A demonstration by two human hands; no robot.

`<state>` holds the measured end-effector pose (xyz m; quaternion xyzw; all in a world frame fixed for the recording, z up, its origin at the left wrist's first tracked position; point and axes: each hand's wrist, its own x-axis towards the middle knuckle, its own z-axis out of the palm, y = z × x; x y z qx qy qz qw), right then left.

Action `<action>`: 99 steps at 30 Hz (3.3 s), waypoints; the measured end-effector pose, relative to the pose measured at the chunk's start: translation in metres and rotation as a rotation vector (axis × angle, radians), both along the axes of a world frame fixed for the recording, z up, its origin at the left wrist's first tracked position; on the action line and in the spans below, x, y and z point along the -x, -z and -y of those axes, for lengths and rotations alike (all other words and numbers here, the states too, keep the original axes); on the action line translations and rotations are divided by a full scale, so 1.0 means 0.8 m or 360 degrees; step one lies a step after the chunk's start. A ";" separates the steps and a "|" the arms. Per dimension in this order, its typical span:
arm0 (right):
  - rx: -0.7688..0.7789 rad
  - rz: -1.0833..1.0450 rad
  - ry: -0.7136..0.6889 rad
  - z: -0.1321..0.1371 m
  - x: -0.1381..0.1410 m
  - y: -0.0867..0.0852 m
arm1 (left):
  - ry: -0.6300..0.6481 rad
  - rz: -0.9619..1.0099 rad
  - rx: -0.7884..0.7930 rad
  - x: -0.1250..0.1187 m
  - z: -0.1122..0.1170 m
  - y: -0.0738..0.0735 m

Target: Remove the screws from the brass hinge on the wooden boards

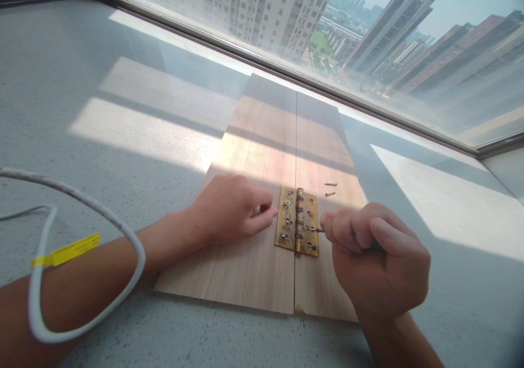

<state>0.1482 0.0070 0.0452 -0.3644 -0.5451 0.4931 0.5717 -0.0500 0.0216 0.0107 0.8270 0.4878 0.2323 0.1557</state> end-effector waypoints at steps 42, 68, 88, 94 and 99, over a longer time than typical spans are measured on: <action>0.0012 0.0008 -0.0368 -0.005 -0.020 -0.011 | 0.0004 0.0019 0.0007 0.001 -0.001 0.000; -0.0010 0.0052 -0.0467 -0.008 -0.033 -0.008 | -0.0016 0.0026 0.0032 0.001 0.001 0.002; 0.0079 -0.0083 -0.0390 -0.012 -0.026 -0.010 | -0.0010 0.0040 -0.0048 0.001 0.000 0.007; -0.0076 0.0031 0.0185 0.000 -0.019 -0.001 | -0.0010 0.0058 -0.0030 0.001 0.001 0.007; -0.0107 -0.0074 0.0120 0.010 -0.005 -0.003 | 0.0009 0.0065 -0.0076 0.001 0.001 0.009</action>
